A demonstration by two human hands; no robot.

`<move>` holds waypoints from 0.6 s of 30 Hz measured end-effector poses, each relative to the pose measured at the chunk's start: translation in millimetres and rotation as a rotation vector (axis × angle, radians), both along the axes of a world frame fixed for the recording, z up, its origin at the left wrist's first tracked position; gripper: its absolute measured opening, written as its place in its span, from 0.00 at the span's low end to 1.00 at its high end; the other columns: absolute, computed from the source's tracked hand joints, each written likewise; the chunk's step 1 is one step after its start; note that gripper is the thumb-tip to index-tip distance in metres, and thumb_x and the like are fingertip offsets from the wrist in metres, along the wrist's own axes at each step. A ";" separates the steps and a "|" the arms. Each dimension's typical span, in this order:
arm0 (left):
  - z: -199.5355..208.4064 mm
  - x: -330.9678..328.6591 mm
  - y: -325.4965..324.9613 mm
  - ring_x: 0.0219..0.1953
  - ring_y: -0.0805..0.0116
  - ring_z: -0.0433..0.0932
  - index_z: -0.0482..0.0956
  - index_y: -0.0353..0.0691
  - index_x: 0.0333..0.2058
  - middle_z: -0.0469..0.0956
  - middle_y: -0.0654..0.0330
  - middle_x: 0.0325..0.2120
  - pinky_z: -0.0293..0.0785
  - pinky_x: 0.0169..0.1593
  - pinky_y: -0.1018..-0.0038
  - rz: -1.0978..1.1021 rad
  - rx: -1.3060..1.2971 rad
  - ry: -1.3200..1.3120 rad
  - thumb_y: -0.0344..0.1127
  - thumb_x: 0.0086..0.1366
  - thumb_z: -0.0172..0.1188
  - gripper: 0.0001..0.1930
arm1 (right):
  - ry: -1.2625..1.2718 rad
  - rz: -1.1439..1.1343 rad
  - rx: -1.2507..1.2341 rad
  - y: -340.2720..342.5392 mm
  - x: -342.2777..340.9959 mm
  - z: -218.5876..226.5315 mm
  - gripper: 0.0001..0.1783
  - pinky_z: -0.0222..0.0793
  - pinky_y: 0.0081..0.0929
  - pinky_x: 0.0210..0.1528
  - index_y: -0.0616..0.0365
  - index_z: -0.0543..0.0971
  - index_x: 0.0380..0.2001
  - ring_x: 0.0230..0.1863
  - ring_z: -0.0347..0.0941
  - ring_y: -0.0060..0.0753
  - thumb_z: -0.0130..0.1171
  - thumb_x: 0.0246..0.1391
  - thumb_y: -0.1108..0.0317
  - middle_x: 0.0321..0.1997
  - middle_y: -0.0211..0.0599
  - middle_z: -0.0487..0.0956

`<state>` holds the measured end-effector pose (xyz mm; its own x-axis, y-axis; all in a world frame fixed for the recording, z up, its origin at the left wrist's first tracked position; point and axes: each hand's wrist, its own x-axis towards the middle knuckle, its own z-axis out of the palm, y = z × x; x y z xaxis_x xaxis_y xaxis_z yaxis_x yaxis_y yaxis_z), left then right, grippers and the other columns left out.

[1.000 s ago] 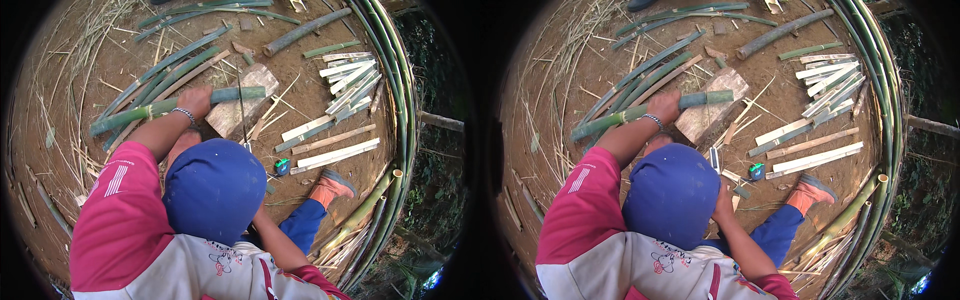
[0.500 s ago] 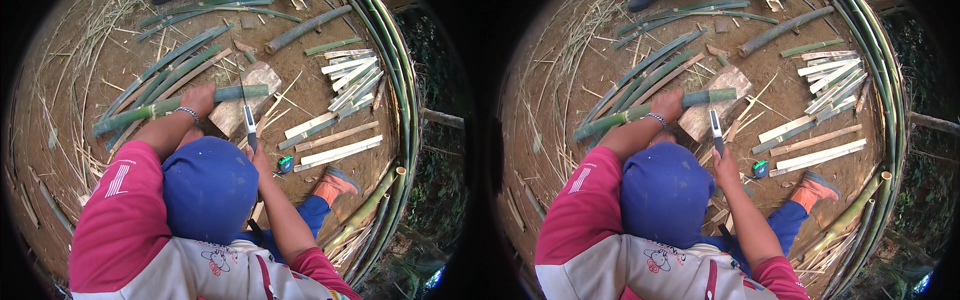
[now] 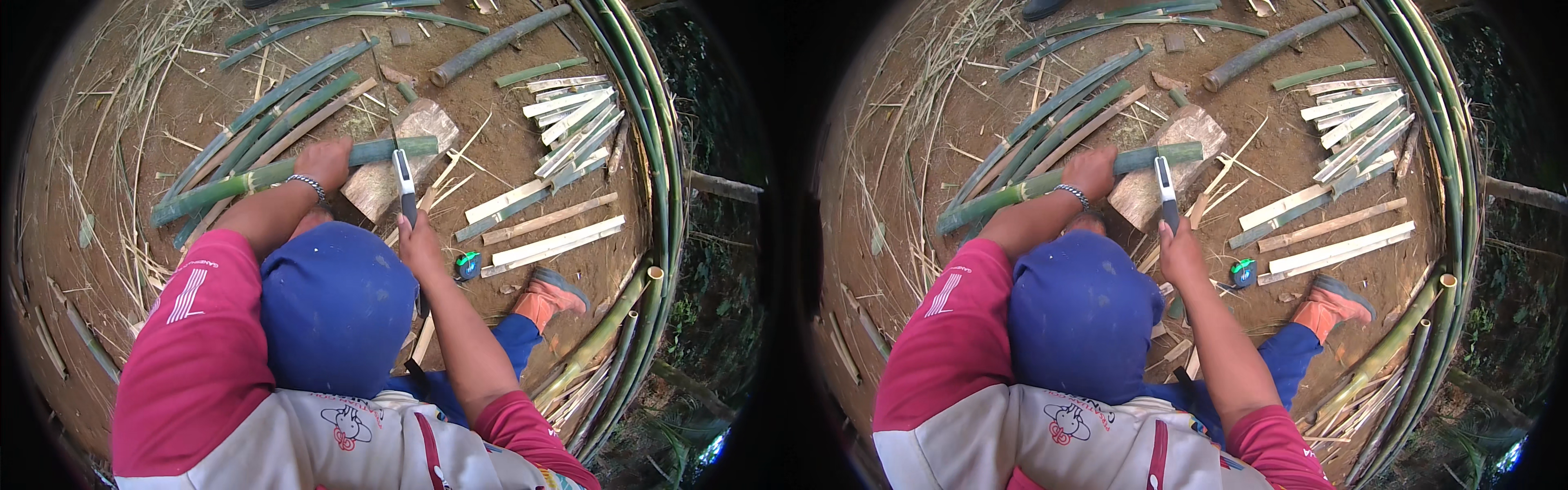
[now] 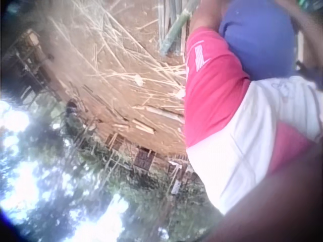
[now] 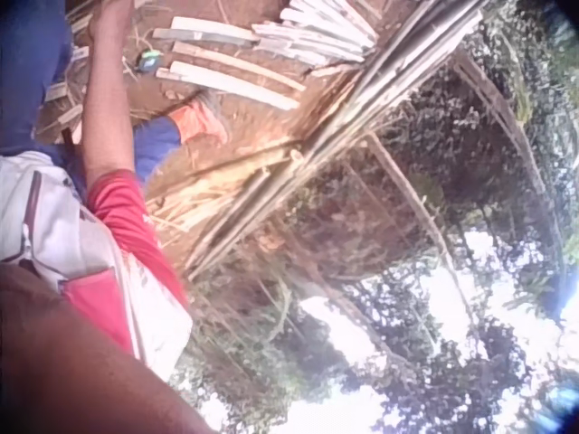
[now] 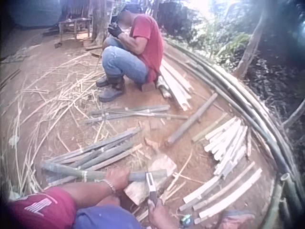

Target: The person sits on the ground and uses a hand saw to cut bamboo poles into smaller sections. They repeatedly position a bamboo pole on a wooden block, saw through it, and then separate the cut pieces. Another person is visible in the background working with bamboo as well.

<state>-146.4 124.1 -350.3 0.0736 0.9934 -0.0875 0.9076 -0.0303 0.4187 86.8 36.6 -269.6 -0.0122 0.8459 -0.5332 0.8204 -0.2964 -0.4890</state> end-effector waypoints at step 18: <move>8.2 -2.7 6.0 0.41 0.47 0.83 0.75 0.40 0.36 0.83 0.47 0.35 0.78 0.44 0.54 0.003 -0.016 0.050 0.31 0.62 0.52 0.06 | -0.083 -0.008 -0.074 -29.8 8.7 3.3 0.25 0.71 0.59 0.48 0.62 0.67 0.53 0.46 0.76 0.71 0.45 0.70 0.48 0.42 0.67 0.80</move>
<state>-149.1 130.1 -342.1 0.0654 0.9921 -0.1067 0.9274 -0.0209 0.3736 95.5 6.7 -266.3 0.0418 0.8041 -0.5930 0.8546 -0.3362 -0.3957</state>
